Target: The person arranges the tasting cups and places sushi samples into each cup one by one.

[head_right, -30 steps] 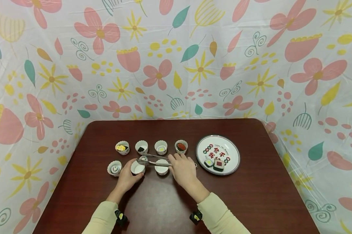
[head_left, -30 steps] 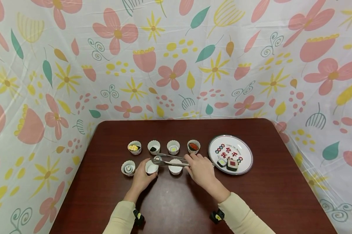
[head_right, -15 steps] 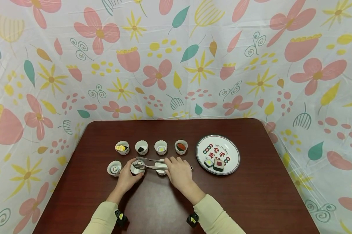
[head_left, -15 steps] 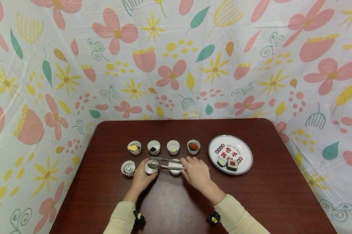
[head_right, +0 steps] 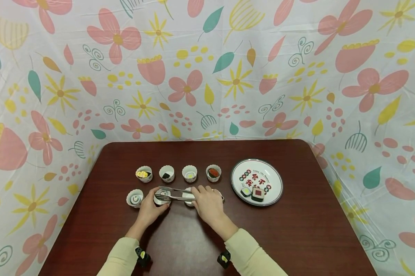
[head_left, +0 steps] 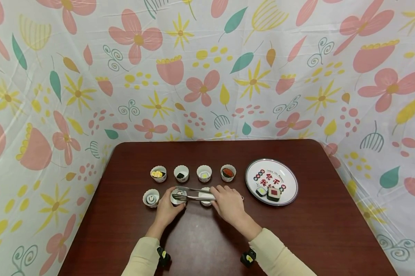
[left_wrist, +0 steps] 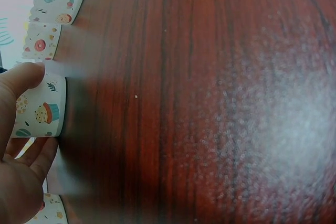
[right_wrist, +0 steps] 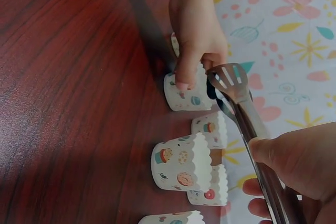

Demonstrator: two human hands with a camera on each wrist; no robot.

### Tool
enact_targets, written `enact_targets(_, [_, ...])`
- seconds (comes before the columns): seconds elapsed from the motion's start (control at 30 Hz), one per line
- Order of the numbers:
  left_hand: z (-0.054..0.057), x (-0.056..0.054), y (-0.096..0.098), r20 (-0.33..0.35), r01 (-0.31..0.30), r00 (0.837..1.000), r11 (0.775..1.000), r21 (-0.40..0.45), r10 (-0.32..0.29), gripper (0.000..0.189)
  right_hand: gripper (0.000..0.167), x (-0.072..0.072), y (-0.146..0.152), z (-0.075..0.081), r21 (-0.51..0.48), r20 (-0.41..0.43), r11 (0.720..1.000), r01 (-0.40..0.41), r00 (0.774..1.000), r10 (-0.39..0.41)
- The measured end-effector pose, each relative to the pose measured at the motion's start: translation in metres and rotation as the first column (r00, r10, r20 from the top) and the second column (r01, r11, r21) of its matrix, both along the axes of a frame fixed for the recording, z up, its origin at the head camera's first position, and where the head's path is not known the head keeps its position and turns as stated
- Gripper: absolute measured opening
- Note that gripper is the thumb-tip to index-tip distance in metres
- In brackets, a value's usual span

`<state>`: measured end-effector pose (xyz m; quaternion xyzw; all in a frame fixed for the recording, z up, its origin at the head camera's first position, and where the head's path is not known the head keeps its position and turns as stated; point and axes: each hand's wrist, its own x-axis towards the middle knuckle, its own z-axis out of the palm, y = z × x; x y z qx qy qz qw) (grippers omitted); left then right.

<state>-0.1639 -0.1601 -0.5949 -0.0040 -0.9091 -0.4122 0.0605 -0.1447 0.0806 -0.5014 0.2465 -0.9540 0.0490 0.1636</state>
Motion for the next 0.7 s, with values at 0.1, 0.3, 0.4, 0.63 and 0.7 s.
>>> enact_targets(0.1, [0.0003,-0.0002,0.0004,0.013,-0.005,1.000,1.000,-0.008,0.005,0.069,0.033,-0.0006,-0.0016,-0.0016,0.011,0.000,1.000,0.004,1.000,-0.004])
enact_targets(0.3, [0.0019,0.0000,0.0006,0.025,-0.014,1.000,1.000,-0.015,0.014,0.069,0.033,-0.0009,-0.0036,-0.0028,0.021,0.022,1.000,0.017,1.000,-0.018])
enact_targets(0.4, [0.0023,0.0001,0.0003,0.008,-0.011,1.000,1.000,-0.017,0.011,0.068,0.033,-0.0004,-0.0040,-0.0032,0.019,0.032,1.000,0.020,0.999,-0.020])
enact_targets(0.63, [0.0013,0.0005,0.0002,-0.020,0.002,1.000,1.000,0.000,-0.002,0.066,0.034,0.0003,-0.0035,-0.0041,0.010,0.034,1.000,0.029,0.999,-0.030])
enact_targets(0.7, [0.0005,0.0004,0.0001,-0.012,0.003,1.000,1.000,0.005,-0.003,0.065,0.035,0.0007,-0.0024,-0.0049,0.000,0.029,1.000,0.027,0.999,-0.027])
